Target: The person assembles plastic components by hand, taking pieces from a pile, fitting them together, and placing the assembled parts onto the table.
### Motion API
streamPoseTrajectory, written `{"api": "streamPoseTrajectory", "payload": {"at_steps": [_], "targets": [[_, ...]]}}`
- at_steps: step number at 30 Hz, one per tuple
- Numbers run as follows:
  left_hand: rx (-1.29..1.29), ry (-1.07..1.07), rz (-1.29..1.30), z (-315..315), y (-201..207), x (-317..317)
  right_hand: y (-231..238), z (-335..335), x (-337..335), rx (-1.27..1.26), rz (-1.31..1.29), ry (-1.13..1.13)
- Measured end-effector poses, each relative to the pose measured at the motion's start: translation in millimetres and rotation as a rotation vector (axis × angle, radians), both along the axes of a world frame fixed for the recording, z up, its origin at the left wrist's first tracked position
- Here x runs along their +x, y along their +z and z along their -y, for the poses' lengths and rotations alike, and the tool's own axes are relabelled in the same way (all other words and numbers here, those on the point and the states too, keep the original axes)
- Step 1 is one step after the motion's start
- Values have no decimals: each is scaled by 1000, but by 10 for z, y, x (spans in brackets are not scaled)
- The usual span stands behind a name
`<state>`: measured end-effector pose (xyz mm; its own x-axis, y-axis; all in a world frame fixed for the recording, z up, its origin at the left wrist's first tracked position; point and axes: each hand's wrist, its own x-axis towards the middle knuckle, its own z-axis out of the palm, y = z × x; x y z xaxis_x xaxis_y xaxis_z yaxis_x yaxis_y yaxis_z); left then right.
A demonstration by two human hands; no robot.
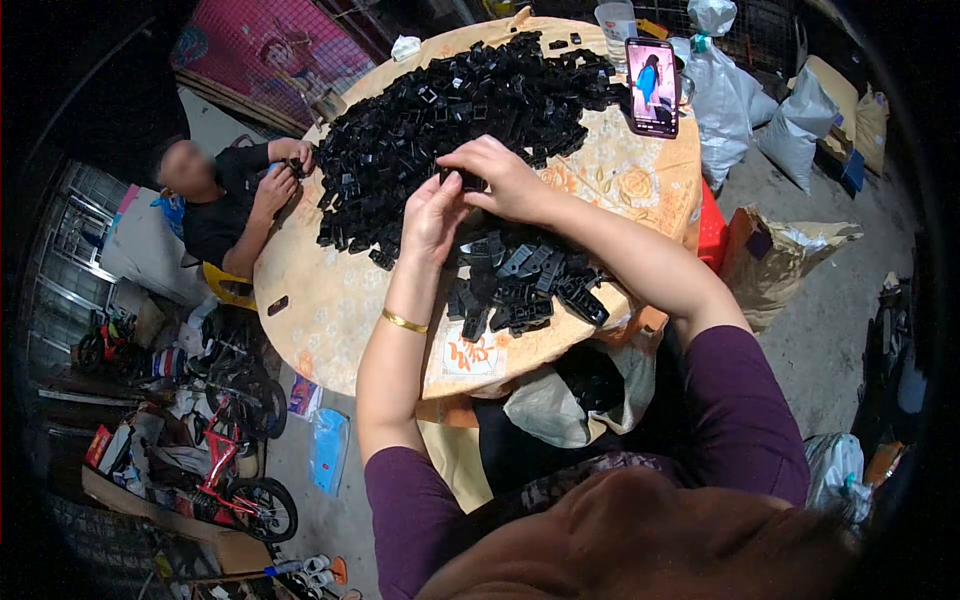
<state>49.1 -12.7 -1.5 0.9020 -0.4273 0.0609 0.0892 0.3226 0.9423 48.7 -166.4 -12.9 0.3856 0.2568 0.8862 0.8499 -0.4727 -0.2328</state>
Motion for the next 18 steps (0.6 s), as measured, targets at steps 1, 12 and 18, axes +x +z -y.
{"api": "streamPoseTrajectory", "payload": {"at_steps": [1,12,18], "targets": [[3,4,0,-21,13,21,8,-2,-9,3,0,4],[78,95,307,-7,120,-61,-5,137,105,271,-726,418],[709,-147,709,-78,278,-206,-113,668,527,148,-510,-498]]}}
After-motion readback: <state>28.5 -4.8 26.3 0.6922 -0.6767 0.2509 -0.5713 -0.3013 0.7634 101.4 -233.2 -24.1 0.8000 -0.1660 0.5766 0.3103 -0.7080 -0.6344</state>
